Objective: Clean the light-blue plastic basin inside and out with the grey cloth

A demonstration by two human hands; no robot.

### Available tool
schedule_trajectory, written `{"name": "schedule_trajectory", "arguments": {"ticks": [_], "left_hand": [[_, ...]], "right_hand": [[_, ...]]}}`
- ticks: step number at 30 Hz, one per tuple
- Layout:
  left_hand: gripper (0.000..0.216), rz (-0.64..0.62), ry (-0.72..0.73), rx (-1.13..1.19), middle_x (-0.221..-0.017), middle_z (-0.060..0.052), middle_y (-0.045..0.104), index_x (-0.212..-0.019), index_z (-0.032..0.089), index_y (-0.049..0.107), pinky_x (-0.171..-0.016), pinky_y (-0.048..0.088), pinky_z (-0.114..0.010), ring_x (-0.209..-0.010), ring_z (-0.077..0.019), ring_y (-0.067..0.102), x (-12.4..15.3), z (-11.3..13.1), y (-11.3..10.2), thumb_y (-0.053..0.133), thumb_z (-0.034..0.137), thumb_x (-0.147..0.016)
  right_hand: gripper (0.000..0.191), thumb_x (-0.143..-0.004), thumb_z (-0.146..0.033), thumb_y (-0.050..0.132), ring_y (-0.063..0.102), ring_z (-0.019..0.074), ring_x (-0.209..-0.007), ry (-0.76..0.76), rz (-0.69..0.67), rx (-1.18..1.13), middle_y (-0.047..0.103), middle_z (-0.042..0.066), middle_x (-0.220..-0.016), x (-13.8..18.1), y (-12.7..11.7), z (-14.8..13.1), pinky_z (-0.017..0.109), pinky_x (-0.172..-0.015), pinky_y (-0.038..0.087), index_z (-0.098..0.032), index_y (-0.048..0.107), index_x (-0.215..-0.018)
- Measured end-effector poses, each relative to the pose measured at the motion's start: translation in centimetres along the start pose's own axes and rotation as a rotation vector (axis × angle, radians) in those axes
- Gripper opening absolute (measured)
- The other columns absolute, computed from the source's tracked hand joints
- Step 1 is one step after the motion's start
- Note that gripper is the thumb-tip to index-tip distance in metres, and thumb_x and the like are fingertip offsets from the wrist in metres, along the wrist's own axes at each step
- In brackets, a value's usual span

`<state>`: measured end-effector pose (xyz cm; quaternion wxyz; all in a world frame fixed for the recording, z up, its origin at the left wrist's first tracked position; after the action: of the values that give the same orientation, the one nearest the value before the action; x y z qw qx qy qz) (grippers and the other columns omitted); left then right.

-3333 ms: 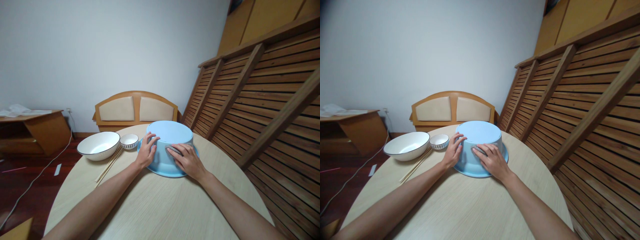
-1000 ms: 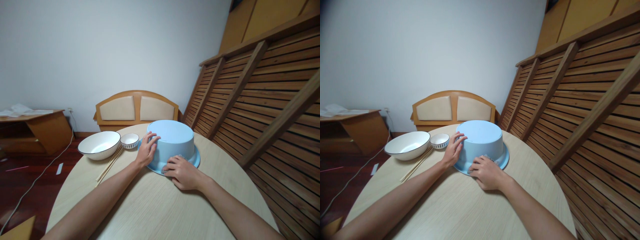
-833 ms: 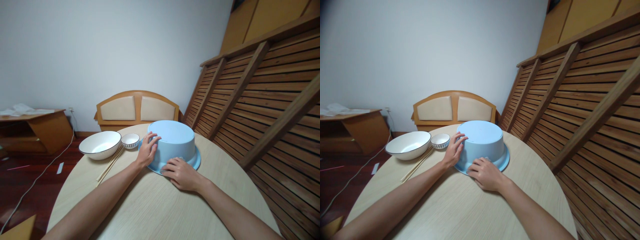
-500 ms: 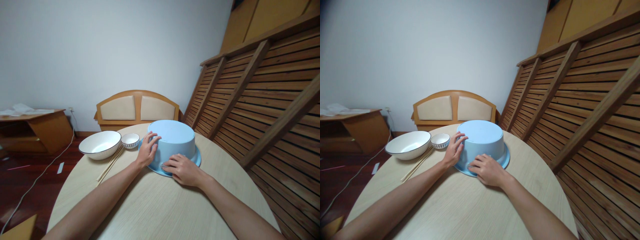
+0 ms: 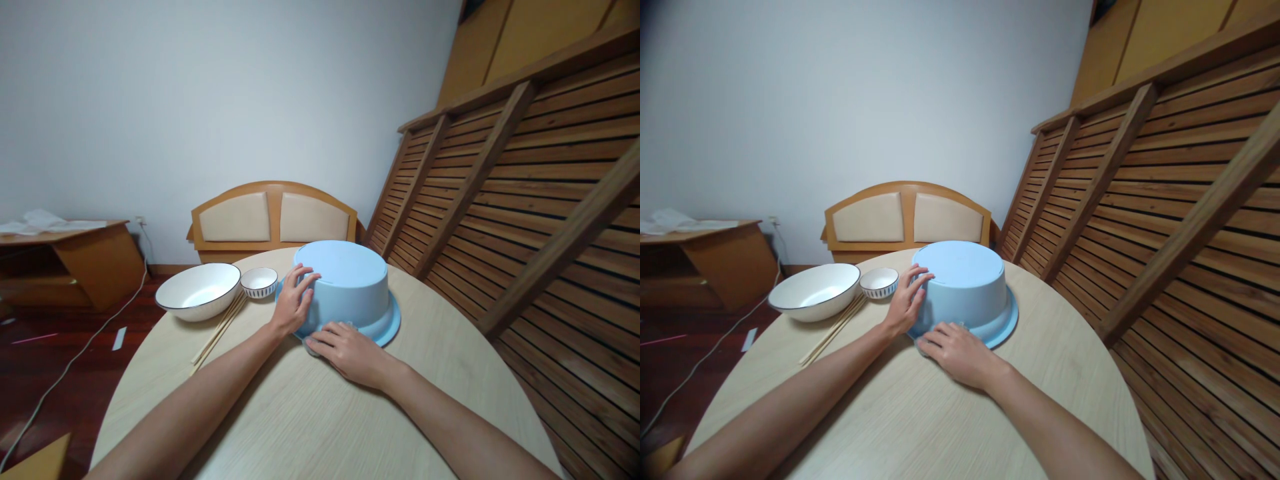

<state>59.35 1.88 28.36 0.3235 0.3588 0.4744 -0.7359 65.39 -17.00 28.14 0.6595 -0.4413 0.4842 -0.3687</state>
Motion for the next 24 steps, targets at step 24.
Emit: {"name": "schedule_trajectory", "arguments": {"ticks": [24], "left_hand": [[0.042,-0.015,-0.022,-0.011,-0.142,-0.010,0.053,-0.135,0.025,0.060,-0.122,0.033,-0.052,-0.146,-0.0270,0.038,0.2,-0.3,0.0,0.032,0.039,-0.108]], "right_hand": [[0.027,-0.104,-0.018,0.055,0.057,0.0228,-0.109,0.046,-0.011,0.156,0.070,0.008,-0.125,0.9,-1.3,1.4,0.037,-0.085,0.047,-0.021,0.065,-0.129]]}}
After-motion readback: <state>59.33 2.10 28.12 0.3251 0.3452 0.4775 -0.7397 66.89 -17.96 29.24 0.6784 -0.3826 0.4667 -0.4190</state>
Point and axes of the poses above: each hand's wrist, its own x-axis away from the middle knuckle, its own y-axis out of the palm, z = x × y, the point moved 2 cm from there along -x, towards the middle knuckle
